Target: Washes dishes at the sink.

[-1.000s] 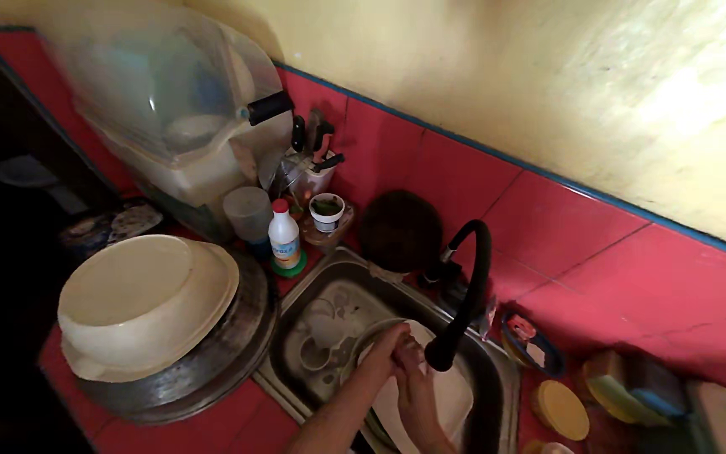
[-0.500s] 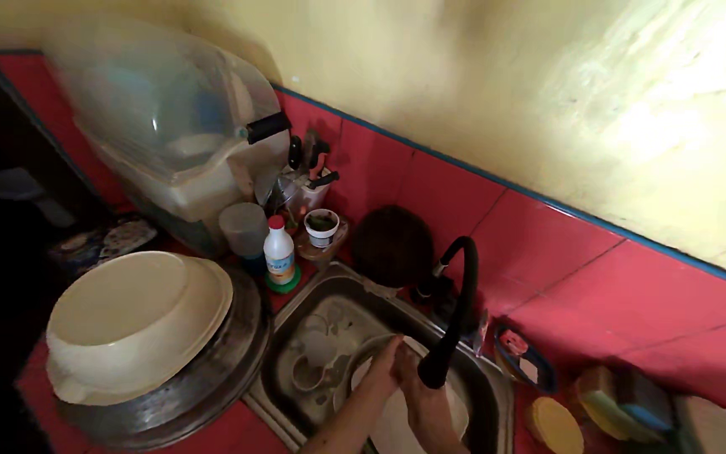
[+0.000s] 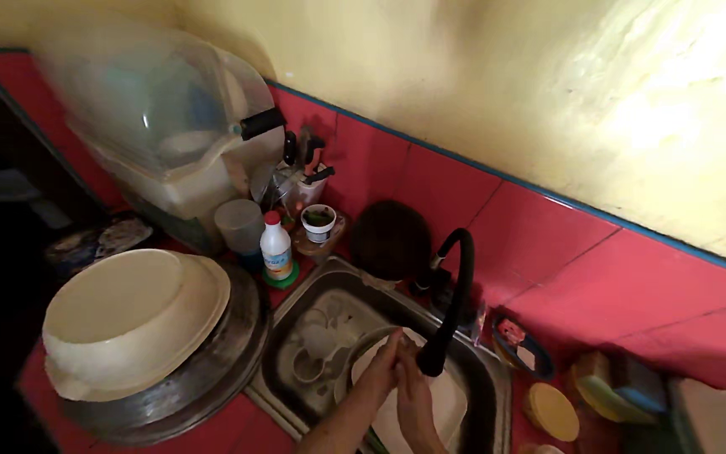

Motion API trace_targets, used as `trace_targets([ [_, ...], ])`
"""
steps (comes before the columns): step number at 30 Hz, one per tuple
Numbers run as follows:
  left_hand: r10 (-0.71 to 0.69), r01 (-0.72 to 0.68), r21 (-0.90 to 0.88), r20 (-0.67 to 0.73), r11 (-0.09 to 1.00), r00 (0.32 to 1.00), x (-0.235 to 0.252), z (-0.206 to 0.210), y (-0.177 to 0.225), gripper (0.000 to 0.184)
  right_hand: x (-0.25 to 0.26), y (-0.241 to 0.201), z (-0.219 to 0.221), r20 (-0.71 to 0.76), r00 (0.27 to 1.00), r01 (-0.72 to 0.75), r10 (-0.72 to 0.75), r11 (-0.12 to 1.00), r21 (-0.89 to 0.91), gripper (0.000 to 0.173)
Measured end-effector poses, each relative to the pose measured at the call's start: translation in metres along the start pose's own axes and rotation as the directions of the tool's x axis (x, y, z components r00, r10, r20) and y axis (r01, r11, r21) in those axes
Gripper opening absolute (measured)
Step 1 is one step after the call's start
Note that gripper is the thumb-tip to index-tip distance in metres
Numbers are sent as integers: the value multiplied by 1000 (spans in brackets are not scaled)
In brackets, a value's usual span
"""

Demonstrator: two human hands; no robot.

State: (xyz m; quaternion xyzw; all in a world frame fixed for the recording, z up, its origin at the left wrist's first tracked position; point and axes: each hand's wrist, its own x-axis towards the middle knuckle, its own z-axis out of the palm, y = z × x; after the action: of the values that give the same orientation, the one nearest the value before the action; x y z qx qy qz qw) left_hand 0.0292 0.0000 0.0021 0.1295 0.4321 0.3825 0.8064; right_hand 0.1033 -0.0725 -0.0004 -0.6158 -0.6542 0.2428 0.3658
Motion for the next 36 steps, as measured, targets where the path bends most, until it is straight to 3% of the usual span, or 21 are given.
trace_targets([
  [1,-76,76,64,-10,995,997,1,-3,7,47,-8,25,-5,86,969,247,-232,922,-297,39],
  [2,-125,124,96,5,988,992,8,-7,9,46,-10,49,-12,159,886,450,-435,729,-516,37],
  [3,-148,147,91,4,985,989,12,-10,9,45,-8,63,-21,208,831,526,-515,609,-593,36],
  [4,-154,154,42,1,987,988,11,-11,7,45,-7,61,-24,201,856,502,-475,677,-538,36],
  [6,-71,67,-82,-46,994,996,5,-6,-3,45,-7,20,-15,32,996,88,-84,982,-166,33],
  [8,11,-20,-117,-75,993,997,4,2,-13,52,1,-20,-6,-79,918,-322,389,845,426,31],
  [9,3,-10,-86,-81,996,997,1,2,-14,54,-2,-25,-3,-55,906,-349,419,815,463,33],
  [11,-62,61,-19,-107,998,992,-6,-2,-4,49,-16,0,-6,51,999,-18,19,1000,-24,38],
  [13,-133,128,-63,-89,990,987,-6,-10,6,41,-13,38,-29,245,920,378,-305,855,-356,38],
  [14,-178,172,-110,-52,979,983,-10,-17,8,42,-6,47,-44,313,910,356,-270,897,-261,35],
  [16,-232,242,-150,86,958,969,-24,-34,4,48,9,43,-69,330,942,35,-58,997,76,27],
  [19,-272,274,45,351,961,896,-48,-43,-16,49,27,29,-79,302,937,-285,174,882,375,19],
  [21,-253,140,336,320,931,913,-62,-31,-28,45,35,14,-69,303,858,-450,415,892,53,26],
  [23,-121,-15,642,166,766,979,-66,-15,-36,90,37,4,-45,264,788,-507,556,830,-232,43],
  [25,-34,-43,720,92,693,995,-62,-13,-40,105,33,7,-30,219,829,-469,515,852,-231,39],
  [27,-62,12,460,94,888,994,-62,-15,-36,72,33,28,-35,237,859,-491,453,860,137,29],
  [29,-176,177,10,188,984,966,-67,-16,-33,24,25,38,-41,296,838,-543,459,639,545,10],
  [30,-195,219,-92,221,971,956,-66,-16,-34,23,24,41,-42,315,828,-552,464,580,599,15],
  [32,-108,90,115,160,989,981,-63,-13,-43,38,28,43,-43,280,826,-563,490,748,351,10],
  [34,-25,-46,510,132,859,991,-58,-11,-48,98,35,28,-41,276,788,-562,551,826,-44,35],
  [36,-9,-71,490,159,869,987,-55,-11,-47,99,34,24,-41,250,807,-546,535,837,-27,39],
])
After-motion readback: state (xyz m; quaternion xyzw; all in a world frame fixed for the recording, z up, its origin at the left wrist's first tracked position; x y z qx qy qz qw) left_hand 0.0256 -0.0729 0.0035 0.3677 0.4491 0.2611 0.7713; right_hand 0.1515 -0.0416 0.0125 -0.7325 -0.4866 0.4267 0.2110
